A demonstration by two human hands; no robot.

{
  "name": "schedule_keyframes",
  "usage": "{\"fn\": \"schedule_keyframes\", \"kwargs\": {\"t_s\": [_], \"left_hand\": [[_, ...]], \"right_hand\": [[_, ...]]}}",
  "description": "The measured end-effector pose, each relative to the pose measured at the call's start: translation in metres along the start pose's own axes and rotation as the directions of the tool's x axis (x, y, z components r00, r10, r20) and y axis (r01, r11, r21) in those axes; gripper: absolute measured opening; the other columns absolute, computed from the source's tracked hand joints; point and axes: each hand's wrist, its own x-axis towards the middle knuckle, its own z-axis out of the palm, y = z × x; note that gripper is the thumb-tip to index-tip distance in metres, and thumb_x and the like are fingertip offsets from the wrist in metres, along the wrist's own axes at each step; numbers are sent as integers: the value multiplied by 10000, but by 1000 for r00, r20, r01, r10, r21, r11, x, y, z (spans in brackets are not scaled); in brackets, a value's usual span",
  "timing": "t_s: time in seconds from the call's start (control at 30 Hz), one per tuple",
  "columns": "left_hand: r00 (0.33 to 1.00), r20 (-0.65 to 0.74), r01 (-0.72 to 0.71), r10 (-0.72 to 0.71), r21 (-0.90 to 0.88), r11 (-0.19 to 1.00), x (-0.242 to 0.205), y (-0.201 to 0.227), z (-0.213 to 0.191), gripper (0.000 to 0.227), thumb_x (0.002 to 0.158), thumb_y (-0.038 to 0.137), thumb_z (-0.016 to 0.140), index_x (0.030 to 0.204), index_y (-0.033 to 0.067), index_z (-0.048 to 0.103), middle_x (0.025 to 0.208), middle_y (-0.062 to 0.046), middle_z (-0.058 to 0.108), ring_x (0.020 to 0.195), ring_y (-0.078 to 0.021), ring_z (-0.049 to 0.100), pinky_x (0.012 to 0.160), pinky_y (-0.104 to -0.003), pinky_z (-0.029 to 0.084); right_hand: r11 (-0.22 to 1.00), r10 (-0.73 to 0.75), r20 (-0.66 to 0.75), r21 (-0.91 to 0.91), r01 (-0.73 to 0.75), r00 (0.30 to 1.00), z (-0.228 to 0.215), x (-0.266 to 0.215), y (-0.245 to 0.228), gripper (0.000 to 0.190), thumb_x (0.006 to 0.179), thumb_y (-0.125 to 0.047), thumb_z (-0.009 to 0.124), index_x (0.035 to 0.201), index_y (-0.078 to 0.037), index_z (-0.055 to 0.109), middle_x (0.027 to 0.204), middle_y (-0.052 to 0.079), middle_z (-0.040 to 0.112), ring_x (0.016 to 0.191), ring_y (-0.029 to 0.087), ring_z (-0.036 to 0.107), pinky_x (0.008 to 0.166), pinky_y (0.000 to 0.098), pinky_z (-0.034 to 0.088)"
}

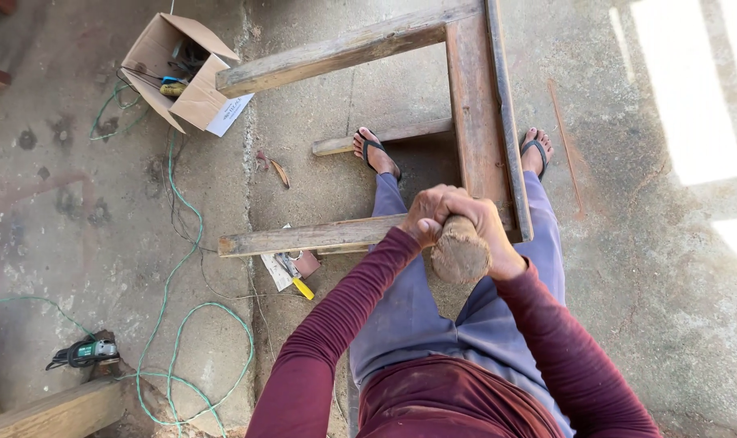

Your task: The person sits on the ground with an old wooden chair frame across their lap and drives a chisel into the chair joint, striking it repeatedly with a wooden mallet. They briefly reposition the chair and continue chiseling the joint.

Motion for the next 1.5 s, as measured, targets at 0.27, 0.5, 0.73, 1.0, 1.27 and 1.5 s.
{"fn": "schedule_keyframes", "kwargs": {"t_s": [0.27,0.5,0.73,1.0,1.27,1.5], "left_hand": [[980,112,136,-165,228,964,-29,-63,29,284,869,352,745,881,93,629,841,-119,630,774,-271,662,689,-395,572],[999,31,33,-43,277,960,101,-101,-35,363,730,199,839,1000,32,663,885,-106,692,758,-247,691,688,-345,629],[952,10,308,-307,-21,951,185,-209,-63,224,913,188,794,1112,122,717,1054,-43,772,935,-169,764,829,-327,648],[959,-9,284,-284,47,958,212,-284,-67,278,947,128,765,1216,135,694,1119,-41,791,998,-153,776,890,-324,653],[972,-32,235,-232,103,967,224,-295,-59,344,964,104,748,1280,65,619,1124,-81,777,1004,-178,752,874,-321,660],[832,-107,486,-545,-333,808,191,-463,-5,225,1050,131,619,1247,22,629,1084,-108,771,987,-162,735,870,-278,657]], "right_hand": [[843,342,-161,-383,-378,926,-1,4,24,357,853,-258,866,785,-43,589,681,52,615,621,122,602,606,271,499],[964,-268,138,42,264,954,-67,127,38,296,1010,-268,787,918,-54,605,849,48,642,774,140,610,681,306,536],[913,-110,192,-368,175,975,-104,244,104,420,995,-508,700,900,-100,662,775,1,642,672,151,651,640,341,581],[590,-354,273,-677,440,895,-117,297,146,382,1099,-481,706,983,-117,709,925,52,674,869,233,667,775,413,562],[917,-13,141,-392,68,990,-132,305,140,461,1031,-504,812,1028,-53,716,899,51,697,843,186,692,767,362,584],[946,61,232,-324,19,971,-126,318,165,405,996,-464,822,1049,-76,718,902,43,713,822,152,688,752,340,584]]}}
